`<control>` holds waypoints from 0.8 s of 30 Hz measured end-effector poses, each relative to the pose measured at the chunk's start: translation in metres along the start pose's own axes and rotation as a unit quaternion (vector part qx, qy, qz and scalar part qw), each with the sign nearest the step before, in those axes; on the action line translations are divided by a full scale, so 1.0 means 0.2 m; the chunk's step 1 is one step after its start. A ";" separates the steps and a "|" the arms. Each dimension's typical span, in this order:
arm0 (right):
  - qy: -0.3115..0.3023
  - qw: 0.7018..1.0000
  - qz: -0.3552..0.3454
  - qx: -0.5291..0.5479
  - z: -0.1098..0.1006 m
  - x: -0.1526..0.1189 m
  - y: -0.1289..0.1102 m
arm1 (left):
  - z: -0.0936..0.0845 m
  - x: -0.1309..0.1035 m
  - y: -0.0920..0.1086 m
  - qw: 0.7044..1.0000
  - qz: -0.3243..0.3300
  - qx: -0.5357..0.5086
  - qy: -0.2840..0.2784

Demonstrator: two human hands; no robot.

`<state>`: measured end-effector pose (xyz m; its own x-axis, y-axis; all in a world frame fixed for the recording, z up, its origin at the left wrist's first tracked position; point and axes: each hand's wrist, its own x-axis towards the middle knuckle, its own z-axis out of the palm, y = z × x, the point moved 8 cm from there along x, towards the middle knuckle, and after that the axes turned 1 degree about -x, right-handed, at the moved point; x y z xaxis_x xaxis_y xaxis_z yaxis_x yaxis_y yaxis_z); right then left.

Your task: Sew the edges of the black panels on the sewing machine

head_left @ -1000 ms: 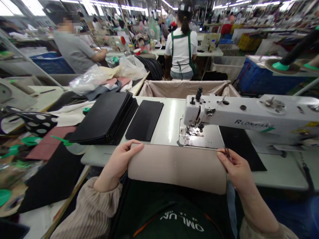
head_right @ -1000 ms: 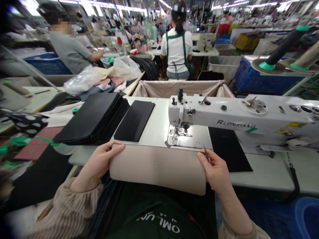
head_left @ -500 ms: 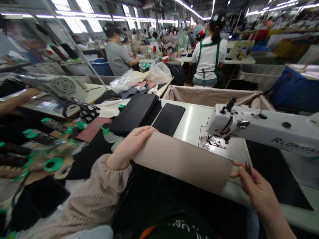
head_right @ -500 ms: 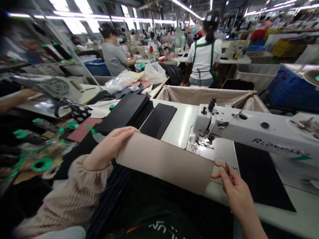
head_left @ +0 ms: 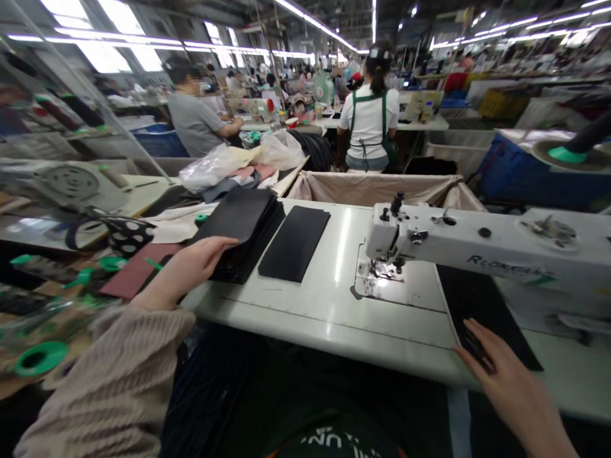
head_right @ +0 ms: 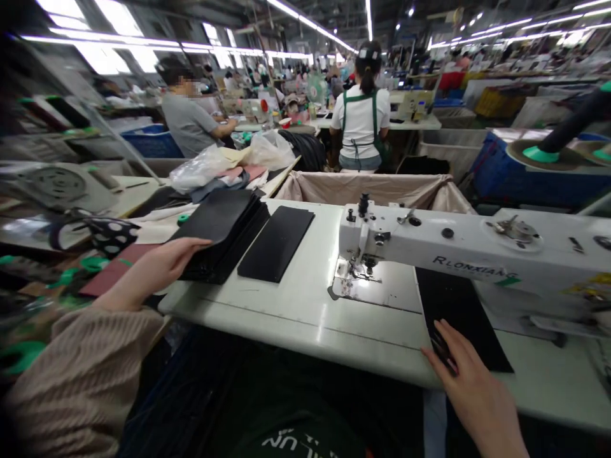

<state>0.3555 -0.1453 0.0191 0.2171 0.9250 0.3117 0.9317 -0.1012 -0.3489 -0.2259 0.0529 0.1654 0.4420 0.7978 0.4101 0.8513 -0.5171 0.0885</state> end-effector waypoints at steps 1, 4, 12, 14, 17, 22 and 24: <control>-0.037 0.999 0.004 -0.011 0.03 -0.03 0.05 | 0.06 -0.03 0.00 1.000 0.002 -0.006 0.004; -0.093 0.996 0.016 0.001 0.05 -0.10 0.14 | 0.11 -0.11 0.10 0.996 -0.008 -0.014 0.091; -0.072 0.979 0.136 0.134 -0.04 -0.02 0.21 | 0.52 0.01 0.98 0.958 0.135 -0.252 0.027; -0.041 0.975 0.168 0.139 -0.06 0.00 0.23 | 0.66 0.05 1.21 0.935 0.180 -0.301 -0.046; -0.005 0.969 0.205 0.135 -0.08 0.01 0.26 | 0.78 0.09 1.46 0.905 0.225 -0.346 -0.102; -0.041 0.977 0.154 0.145 -0.11 -0.04 0.10 | 0.79 0.17 1.67 0.869 0.245 -0.407 -0.143; -0.069 0.985 0.084 0.136 -0.12 -0.08 -0.10 | 0.78 0.21 1.71 0.860 0.239 -0.426 -0.147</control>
<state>0.3398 -0.1664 0.0427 0.3023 0.9464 0.1134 0.7694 -0.1721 -0.6152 0.1275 -0.0428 0.0715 0.8429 0.4106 0.3478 0.0924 -0.7471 0.6582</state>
